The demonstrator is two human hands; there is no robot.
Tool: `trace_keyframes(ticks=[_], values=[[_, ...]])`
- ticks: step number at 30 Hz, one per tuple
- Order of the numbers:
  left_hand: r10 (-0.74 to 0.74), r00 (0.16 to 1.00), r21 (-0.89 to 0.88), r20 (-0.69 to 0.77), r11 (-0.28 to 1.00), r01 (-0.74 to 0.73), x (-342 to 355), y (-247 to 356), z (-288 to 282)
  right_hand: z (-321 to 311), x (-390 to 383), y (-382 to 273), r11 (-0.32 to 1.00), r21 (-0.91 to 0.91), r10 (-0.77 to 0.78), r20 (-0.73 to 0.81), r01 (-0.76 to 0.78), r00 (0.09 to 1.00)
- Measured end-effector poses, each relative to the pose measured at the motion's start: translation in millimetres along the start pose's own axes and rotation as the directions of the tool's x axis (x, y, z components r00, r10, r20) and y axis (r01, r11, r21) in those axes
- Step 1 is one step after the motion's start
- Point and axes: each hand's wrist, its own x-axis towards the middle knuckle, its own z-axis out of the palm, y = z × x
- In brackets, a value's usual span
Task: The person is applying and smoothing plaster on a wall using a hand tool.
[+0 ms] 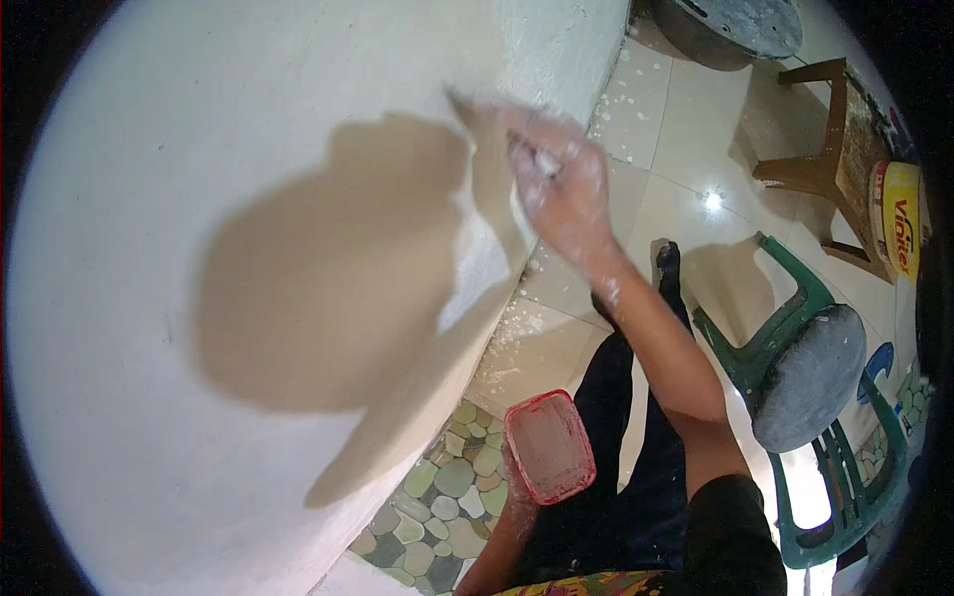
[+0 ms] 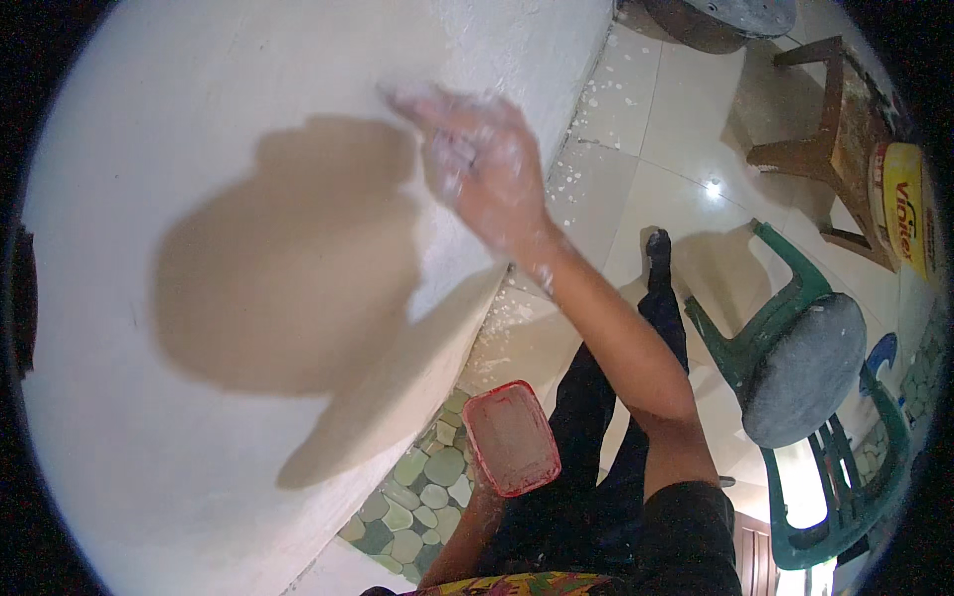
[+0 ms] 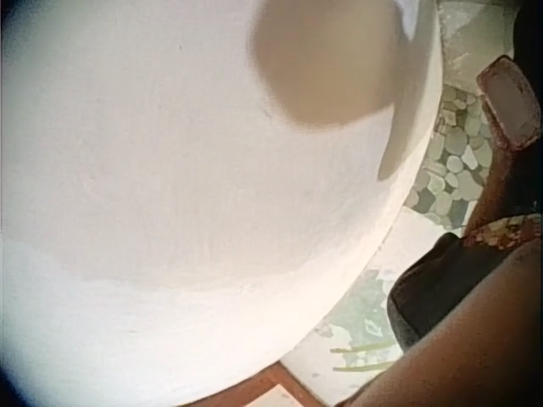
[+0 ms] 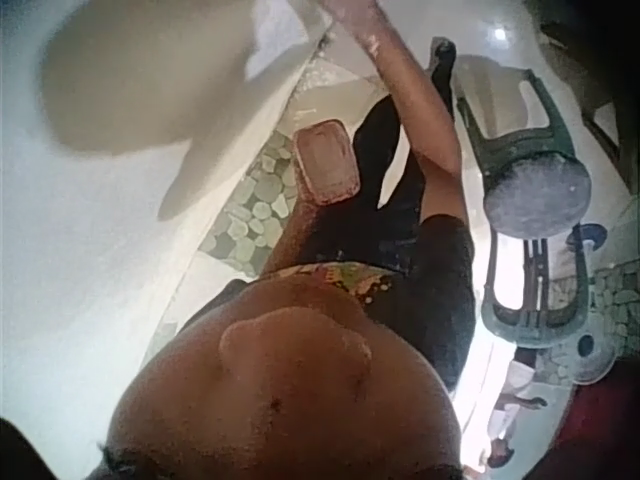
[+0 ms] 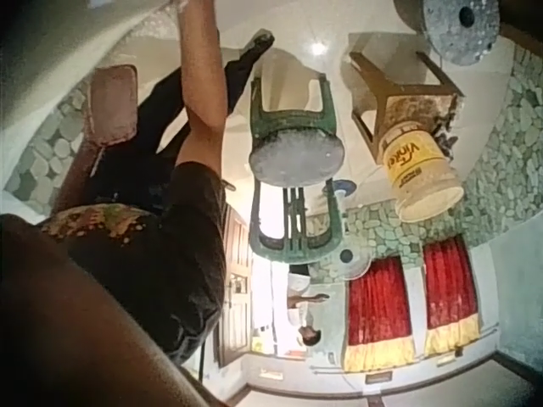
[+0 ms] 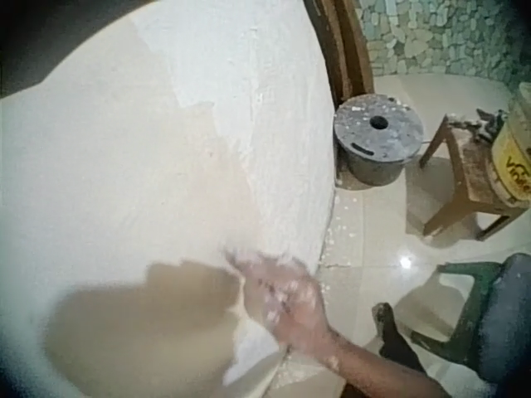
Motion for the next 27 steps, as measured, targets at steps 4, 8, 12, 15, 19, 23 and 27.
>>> trace_keyframes(ticks=[4, 8, 12, 15, 19, 23, 27], values=[[-0.002, 1.000, 0.016, -0.024, 1.000, 0.003, 7.6, -3.4, 9.9, -7.3, 27.7, 40.6, 0.903, -0.289, -0.348, -0.056, 0.318, 0.936], [-0.026, 0.999, -0.005, -0.034, 1.000, 0.026, 5.7, 4.9, 10.0, 12.4, -38.8, 45.0, 0.849, -0.435, -0.268, 0.135, 0.300, 0.954], [0.042, 0.989, 0.111, -0.139, 0.993, -0.027, 6.6, 4.3, -0.1, -18.3, -45.8, 61.1, 0.636, -0.591, -0.301, 0.403, 0.497, 0.864], [-0.014, 0.999, -0.068, -0.045, 0.998, 0.011, 9.3, -2.2, 11.6, -29.5, -9.0, 76.6, 0.768, -0.515, -0.316, 0.212, 0.381, 0.925], [-0.021, 0.997, -0.080, -0.081, 0.997, 0.014, 3.9, -2.1, -3.9, -22.8, 20.2, 90.0, 0.917, -0.324, -0.272, -0.085, 0.231, 0.959], [-0.058, 0.994, -0.075, -0.091, 0.996, 0.051, 8.7, -6.1, -8.1, 3.4, -21.7, 132.6, 0.730, -0.610, -0.433, -0.066, 0.307, 0.899], [-0.065, 0.994, -0.012, -0.083, 0.998, 0.064, 10.9, 3.4, 3.3, -9.2, -74.6, 131.1, 0.825, -0.444, -0.322, 0.137, 0.348, 0.937]])
